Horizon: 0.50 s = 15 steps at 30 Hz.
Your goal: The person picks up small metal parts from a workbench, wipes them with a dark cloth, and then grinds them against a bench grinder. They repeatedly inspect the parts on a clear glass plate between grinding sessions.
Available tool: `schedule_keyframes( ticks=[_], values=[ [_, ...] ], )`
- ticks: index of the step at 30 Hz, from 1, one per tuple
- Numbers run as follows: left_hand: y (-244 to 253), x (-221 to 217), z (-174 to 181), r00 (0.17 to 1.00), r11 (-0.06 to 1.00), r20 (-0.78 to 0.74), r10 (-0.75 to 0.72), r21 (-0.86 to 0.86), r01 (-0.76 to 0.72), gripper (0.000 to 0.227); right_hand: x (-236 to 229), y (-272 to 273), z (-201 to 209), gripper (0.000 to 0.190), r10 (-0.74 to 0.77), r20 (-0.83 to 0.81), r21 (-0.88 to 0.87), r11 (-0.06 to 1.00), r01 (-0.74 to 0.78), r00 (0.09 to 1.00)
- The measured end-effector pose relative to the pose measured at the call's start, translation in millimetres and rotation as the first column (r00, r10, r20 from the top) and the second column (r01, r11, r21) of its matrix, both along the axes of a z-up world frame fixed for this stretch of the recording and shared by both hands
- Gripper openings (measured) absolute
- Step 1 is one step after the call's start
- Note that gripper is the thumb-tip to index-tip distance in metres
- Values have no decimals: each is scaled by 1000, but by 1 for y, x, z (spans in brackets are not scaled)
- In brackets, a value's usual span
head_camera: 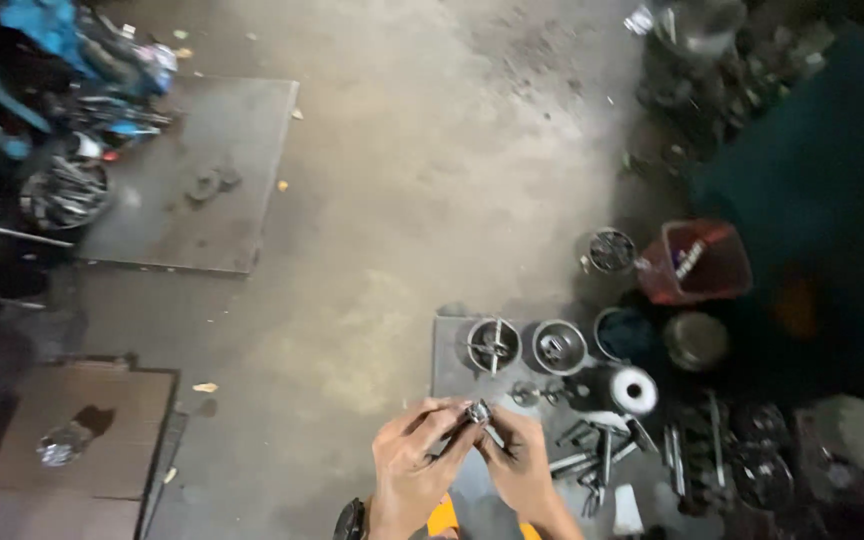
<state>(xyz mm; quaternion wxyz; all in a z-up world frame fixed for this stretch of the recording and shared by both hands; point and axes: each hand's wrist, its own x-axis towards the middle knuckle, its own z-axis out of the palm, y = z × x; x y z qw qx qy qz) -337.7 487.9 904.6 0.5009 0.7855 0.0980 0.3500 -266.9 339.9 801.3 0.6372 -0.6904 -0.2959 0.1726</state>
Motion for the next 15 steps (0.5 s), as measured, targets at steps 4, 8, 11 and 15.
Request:
schedule_keyframes(
  ticks=[4,8,11,15],
  values=[
    [48,-3,50,998,992,-40,51,121,-46,20,-5,53,7,10,9,-230,-20,1000,-14,973],
    [97,24,65,993,975,-64,102,205,-87,23,21,112,13,13,119,-332,156,985,-70,936],
    [142,63,61,992,972,-89,92,223,-71,24,54,157,1,12,180,-461,289,956,-45,869],
    [212,143,55,999,967,-35,41,252,-31,25,131,233,-16,13,109,-438,244,970,1,892]
  ],
)
